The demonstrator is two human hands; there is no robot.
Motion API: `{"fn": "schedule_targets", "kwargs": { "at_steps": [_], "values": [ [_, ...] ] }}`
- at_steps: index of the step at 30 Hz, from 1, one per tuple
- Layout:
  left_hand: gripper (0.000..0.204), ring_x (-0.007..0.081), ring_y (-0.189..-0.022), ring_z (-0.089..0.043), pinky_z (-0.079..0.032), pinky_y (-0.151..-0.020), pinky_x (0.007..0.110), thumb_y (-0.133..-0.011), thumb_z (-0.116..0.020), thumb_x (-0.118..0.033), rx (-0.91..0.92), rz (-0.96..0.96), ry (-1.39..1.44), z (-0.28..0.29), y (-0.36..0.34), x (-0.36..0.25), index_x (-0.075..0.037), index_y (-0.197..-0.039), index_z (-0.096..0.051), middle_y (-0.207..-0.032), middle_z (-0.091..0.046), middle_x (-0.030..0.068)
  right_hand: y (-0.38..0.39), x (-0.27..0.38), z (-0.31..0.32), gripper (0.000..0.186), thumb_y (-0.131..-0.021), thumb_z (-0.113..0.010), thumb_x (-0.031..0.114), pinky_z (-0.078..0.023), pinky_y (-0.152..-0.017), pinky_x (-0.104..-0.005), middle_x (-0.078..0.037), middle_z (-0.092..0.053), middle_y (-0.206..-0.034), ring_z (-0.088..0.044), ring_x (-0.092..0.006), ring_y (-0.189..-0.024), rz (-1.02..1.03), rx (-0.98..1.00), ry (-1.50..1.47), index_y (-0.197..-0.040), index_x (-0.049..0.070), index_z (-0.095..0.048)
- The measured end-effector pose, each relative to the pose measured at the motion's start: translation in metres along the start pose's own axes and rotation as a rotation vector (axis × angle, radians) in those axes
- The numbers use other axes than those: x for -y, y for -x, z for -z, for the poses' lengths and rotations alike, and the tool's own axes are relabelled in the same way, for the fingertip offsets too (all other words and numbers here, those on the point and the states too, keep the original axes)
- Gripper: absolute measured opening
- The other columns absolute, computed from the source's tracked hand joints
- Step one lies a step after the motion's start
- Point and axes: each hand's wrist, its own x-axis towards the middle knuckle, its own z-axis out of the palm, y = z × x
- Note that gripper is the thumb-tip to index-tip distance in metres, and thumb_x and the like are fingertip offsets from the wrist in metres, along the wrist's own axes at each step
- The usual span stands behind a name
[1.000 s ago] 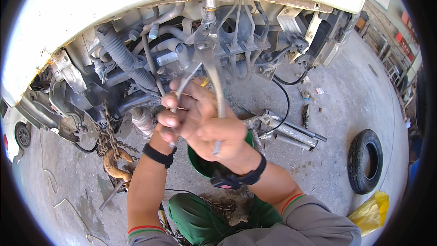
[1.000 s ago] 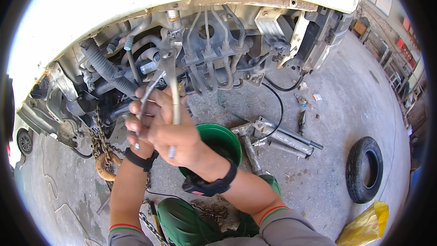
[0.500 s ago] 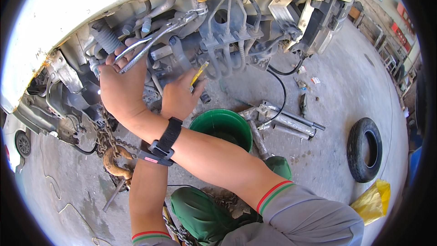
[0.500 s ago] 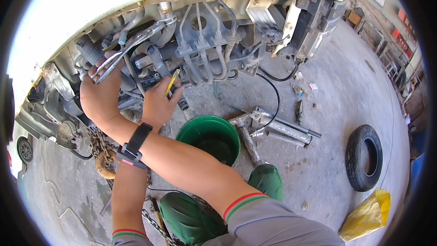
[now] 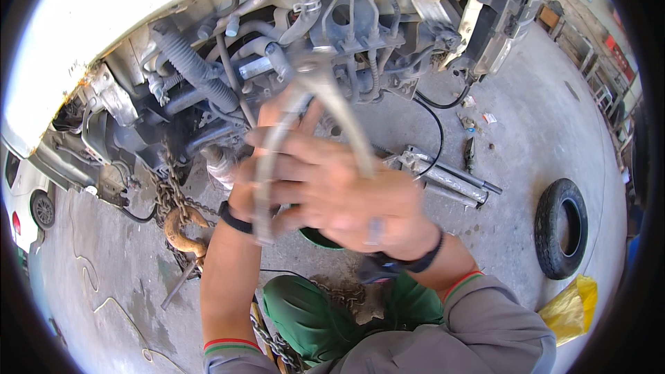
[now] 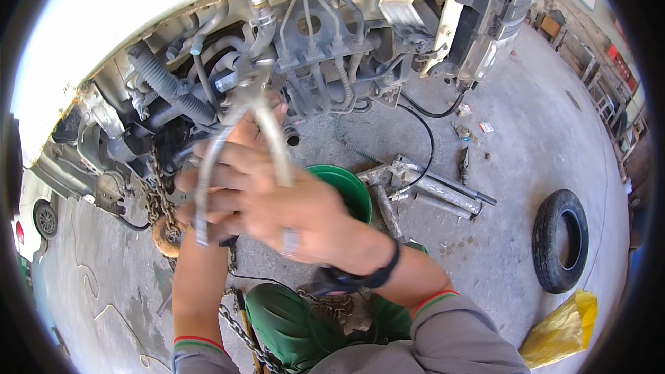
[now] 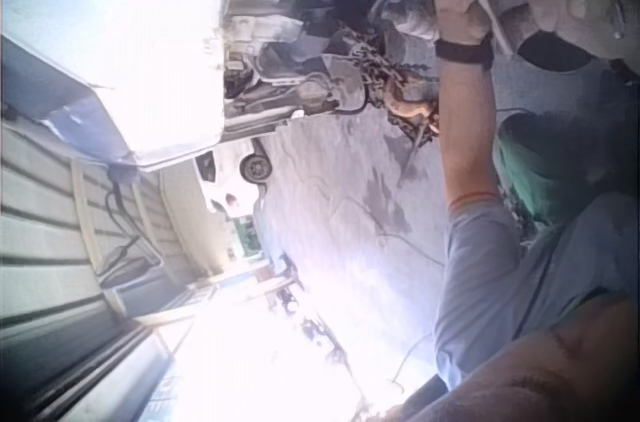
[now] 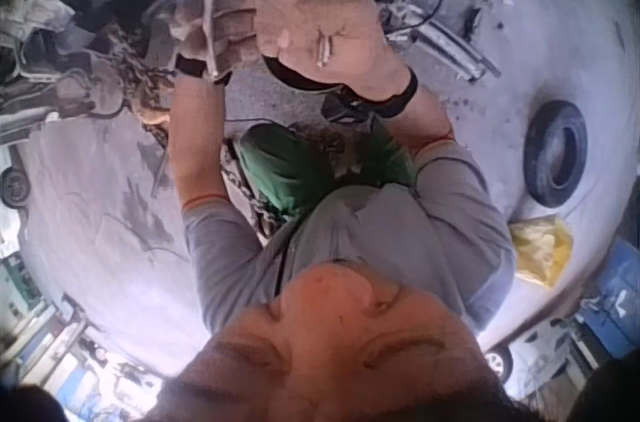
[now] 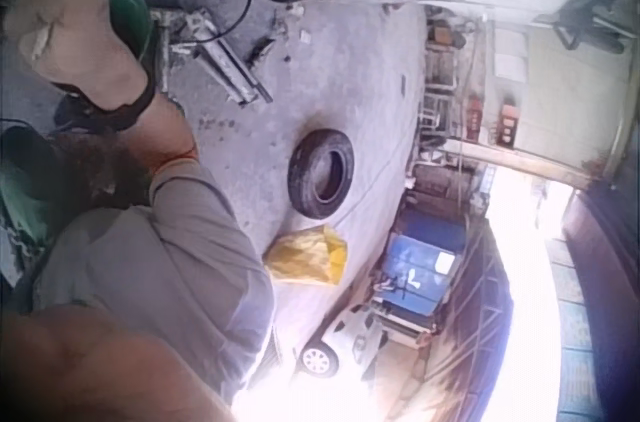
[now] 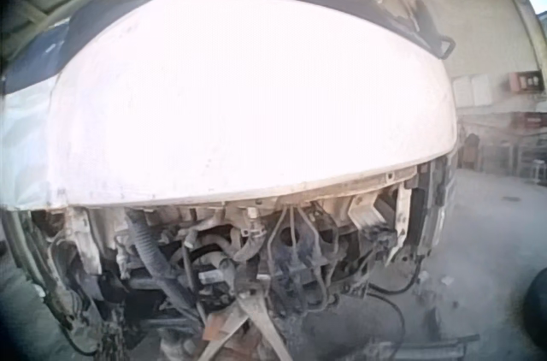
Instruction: The person works on the engine cooling system by using a screwdriver and pliers to detach several rubber hoses from their connectors, allowing green fluid to drain into a bucket below.
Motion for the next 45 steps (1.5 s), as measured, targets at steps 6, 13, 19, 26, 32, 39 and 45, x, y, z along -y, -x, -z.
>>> {"fn": "schedule_targets", "kwargs": {
  "at_steps": [6, 13, 19, 26, 32, 39, 45],
  "values": [
    [0.022, 0.0376, -0.082, -0.069, -0.054, -0.074, 0.038, -0.094, -0.069, -0.022, 0.1, 0.172, -0.101, 0.02, -0.011, -0.026, -0.003, -0.105, -0.068, -0.088, -0.068, 0.0207, 0.082, 0.072, 0.031, 0.091, -0.055, -0.066, 0.014, -0.053, -0.067, -0.0363, -0.012, -0.059, -0.103, -0.063, -0.0271, -0.08, 0.134, -0.248, 0.249, -0.139, -0.01, -0.041],
    [0.022, 0.0349, -0.096, -0.066, -0.053, -0.083, 0.039, -0.097, -0.063, -0.023, 0.242, -0.06, -0.266, 0.019, -0.008, -0.008, -0.006, -0.111, -0.069, -0.117, -0.066, 0.0077, 0.165, 0.105, 0.14, 0.06, -0.065, -0.055, 0.01, -0.041, -0.057, -0.028, -0.008, -0.055, -0.089, -0.055, -0.0173, -0.067, 0.126, -0.845, 0.677, -0.122, -0.01, -0.052],
    [0.021, 0.0314, -0.097, -0.066, -0.054, -0.083, 0.039, -0.098, -0.061, -0.025, 0.349, -0.033, -0.506, 0.02, -0.003, -0.003, -0.014, -0.113, -0.069, -0.121, -0.064, 0.0018, 0.252, 0.072, 0.273, 0.031, -0.077, -0.054, 0.014, -0.04, -0.055, -0.0287, -0.007, -0.059, -0.078, -0.055, -0.0167, -0.065, -0.053, -1.253, 0.628, -0.102, -0.003, -0.063],
    [0.029, 0.0322, -0.101, -0.066, -0.055, -0.085, 0.04, -0.09, -0.063, -0.011, 0.374, -0.196, -0.697, 0.015, -0.001, 0.018, -0.019, -0.118, -0.065, -0.124, -0.062, 0.0027, 0.343, 0.028, 0.372, 0.015, -0.084, -0.058, 0.024, -0.039, -0.043, -0.0286, -0.006, -0.055, -0.065, -0.05, -0.0163, -0.051, -0.408, -1.505, 0.451, -0.082, 0.01, -0.055],
    [0.026, 0.0357, -0.094, -0.065, -0.054, -0.078, 0.044, -0.089, -0.065, -0.01, 0.382, -0.181, -0.705, 0.01, -0.002, 0.026, -0.014, -0.115, -0.065, -0.115, -0.062, 0.0057, 0.358, -0.001, 0.404, 0.021, -0.082, -0.066, 0.025, -0.036, -0.039, -0.0282, -0.005, -0.051, -0.064, -0.049, -0.0155, -0.05, -0.579, -1.609, 0.382, -0.089, 0.01, -0.053],
    [0.025, 0.036, -0.09, -0.066, -0.055, -0.075, 0.043, -0.089, -0.065, -0.01, 0.375, -0.208, -0.672, 0.006, -0.009, 0.024, -0.013, -0.114, -0.064, -0.117, -0.061, 0.0063, 0.382, -0.027, 0.443, 0.024, -0.083, -0.068, 0.024, -0.031, -0.036, -0.0333, -0.007, -0.048, -0.056, -0.044, -0.0178, -0.04, -0.821, -1.581, 0.646, -0.077, 0.005, -0.056],
    [0.033, 0.0359, -0.096, -0.067, -0.057, -0.08, 0.042, -0.083, -0.068, -0.005, 0.405, -0.156, -0.687, 0.007, -0.002, 0.024, -0.011, -0.115, -0.063, -0.124, -0.061, 0.0086, 0.451, -0.068, 0.485, 0.027, -0.083, -0.07, 0.028, -0.045, -0.044, -0.044, -0.011, -0.058, -0.062, -0.054, -0.0242, -0.048, -0.969, -1.494, 0.86, -0.081, 0.002, -0.065]
  ]
}}
